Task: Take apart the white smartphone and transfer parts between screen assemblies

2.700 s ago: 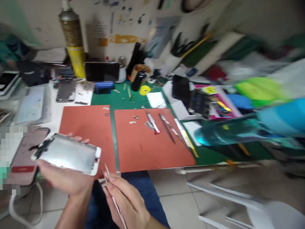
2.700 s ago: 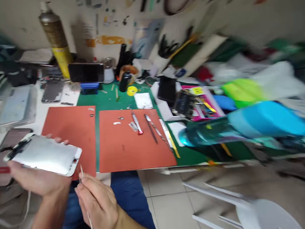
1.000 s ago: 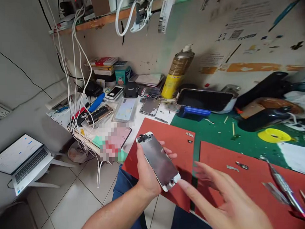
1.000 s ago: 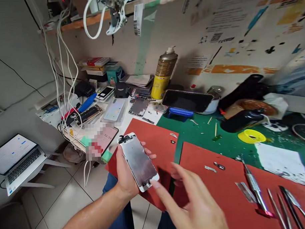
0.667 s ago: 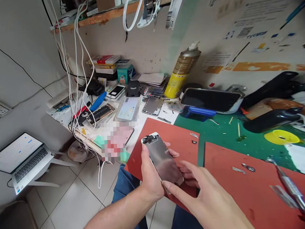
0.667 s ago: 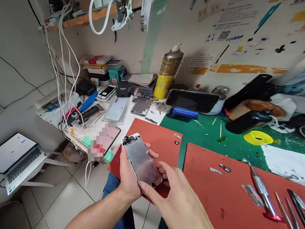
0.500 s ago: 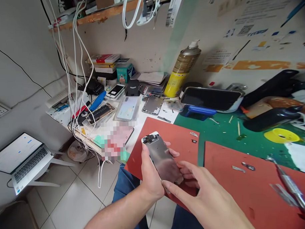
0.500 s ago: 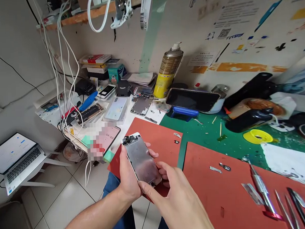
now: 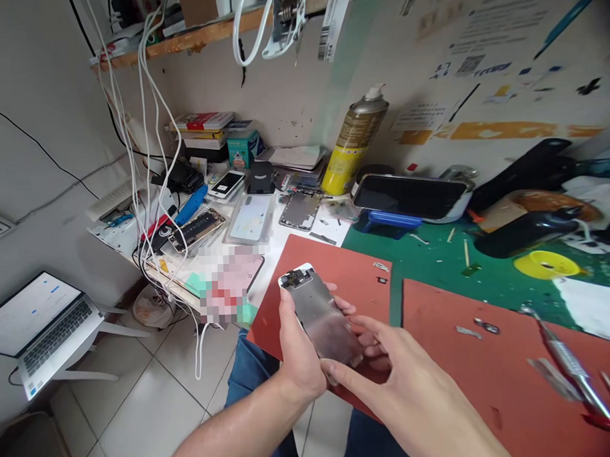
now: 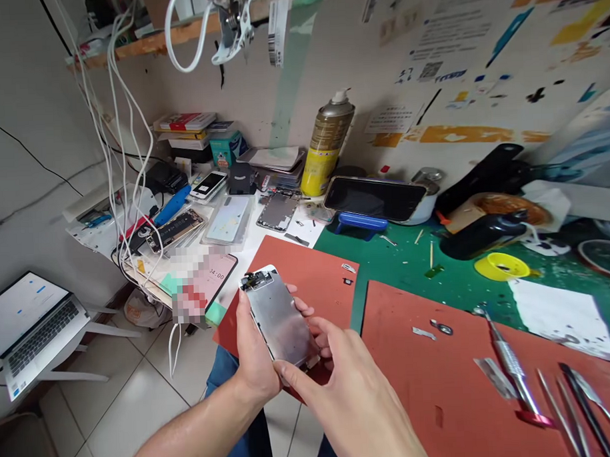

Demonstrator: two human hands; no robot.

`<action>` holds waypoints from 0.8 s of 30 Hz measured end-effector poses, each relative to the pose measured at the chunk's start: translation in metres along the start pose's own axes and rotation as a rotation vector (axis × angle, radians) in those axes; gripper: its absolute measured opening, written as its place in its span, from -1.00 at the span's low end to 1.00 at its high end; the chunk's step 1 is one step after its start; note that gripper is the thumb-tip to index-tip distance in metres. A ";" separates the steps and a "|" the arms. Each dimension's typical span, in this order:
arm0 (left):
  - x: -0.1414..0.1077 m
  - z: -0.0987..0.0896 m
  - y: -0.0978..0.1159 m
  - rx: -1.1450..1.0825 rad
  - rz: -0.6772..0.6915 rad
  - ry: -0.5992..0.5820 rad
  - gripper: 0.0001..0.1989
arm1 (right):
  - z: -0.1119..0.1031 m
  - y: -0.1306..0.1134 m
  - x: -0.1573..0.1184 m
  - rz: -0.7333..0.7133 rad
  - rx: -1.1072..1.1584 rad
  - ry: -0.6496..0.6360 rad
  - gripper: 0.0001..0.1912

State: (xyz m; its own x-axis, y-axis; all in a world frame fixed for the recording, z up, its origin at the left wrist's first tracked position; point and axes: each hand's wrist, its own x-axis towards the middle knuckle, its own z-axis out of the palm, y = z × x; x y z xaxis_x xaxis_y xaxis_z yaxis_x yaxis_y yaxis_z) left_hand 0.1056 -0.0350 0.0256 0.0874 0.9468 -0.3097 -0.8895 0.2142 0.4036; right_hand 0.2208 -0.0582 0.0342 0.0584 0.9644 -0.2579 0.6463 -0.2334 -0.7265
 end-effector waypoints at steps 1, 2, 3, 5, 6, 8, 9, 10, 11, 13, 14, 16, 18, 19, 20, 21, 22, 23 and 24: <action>0.000 0.000 0.000 -0.004 -0.010 0.004 -0.30 | 0.000 -0.001 0.000 -0.001 0.007 0.000 -0.28; 0.000 0.000 0.001 -0.008 -0.026 0.012 -0.28 | -0.001 -0.001 0.000 -0.004 0.015 -0.001 -0.28; 0.000 0.001 0.001 -0.013 -0.043 0.021 -0.27 | -0.002 -0.002 0.000 -0.007 0.023 0.000 -0.27; 0.000 0.001 0.001 -0.024 -0.060 0.027 -0.26 | -0.004 -0.004 0.000 -0.012 0.029 0.004 -0.27; 0.000 0.001 0.000 -0.033 -0.055 0.022 -0.27 | -0.005 -0.005 0.000 -0.015 0.028 0.010 -0.27; 0.000 0.000 -0.001 -0.042 -0.031 0.011 -0.28 | -0.006 -0.003 0.001 -0.018 0.031 0.020 -0.32; 0.001 0.000 -0.002 -0.034 -0.011 0.015 -0.28 | -0.007 -0.002 0.001 -0.019 0.045 0.016 -0.35; 0.001 0.000 -0.002 -0.016 0.010 0.028 -0.29 | -0.008 0.000 0.002 -0.021 0.074 0.002 -0.39; 0.001 -0.001 -0.002 0.007 0.027 0.045 -0.29 | -0.009 0.002 0.003 -0.023 0.120 -0.020 -0.43; 0.001 -0.002 -0.002 0.049 0.045 0.065 -0.27 | -0.010 0.007 0.005 -0.021 0.244 -0.070 -0.47; 0.002 -0.002 -0.002 0.062 0.049 0.064 -0.27 | -0.011 0.008 0.006 -0.015 0.314 -0.090 -0.47; 0.002 -0.002 0.000 0.072 0.058 0.044 -0.29 | -0.013 0.009 0.009 0.009 0.437 -0.113 -0.44; 0.003 -0.002 0.001 0.064 0.062 0.023 -0.31 | -0.016 0.007 0.010 0.034 0.530 -0.120 -0.43; 0.003 -0.001 0.001 0.055 0.057 0.016 -0.31 | -0.017 0.005 0.010 0.041 0.568 -0.119 -0.43; 0.003 -0.001 0.002 0.046 0.048 0.011 -0.30 | -0.018 0.003 0.010 0.044 0.604 -0.117 -0.45; 0.003 -0.001 0.002 0.039 0.040 0.006 -0.30 | -0.020 0.001 0.010 0.042 0.638 -0.118 -0.47; 0.003 -0.001 0.002 0.038 0.037 0.007 -0.30 | -0.020 -0.001 0.009 0.038 0.671 -0.124 -0.49; 0.003 -0.001 0.002 0.044 0.040 0.011 -0.30 | -0.021 -0.002 0.009 0.034 0.699 -0.134 -0.50; 0.003 0.000 0.003 0.056 0.047 0.014 -0.30 | -0.022 -0.003 0.008 0.031 0.722 -0.146 -0.51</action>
State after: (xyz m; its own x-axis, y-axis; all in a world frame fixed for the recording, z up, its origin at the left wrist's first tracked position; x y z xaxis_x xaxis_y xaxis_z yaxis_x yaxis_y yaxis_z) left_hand 0.1034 -0.0312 0.0254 0.0394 0.9526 -0.3015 -0.8660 0.1831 0.4654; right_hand 0.2354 -0.0467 0.0483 -0.0661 0.9414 -0.3308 -0.0190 -0.3326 -0.9429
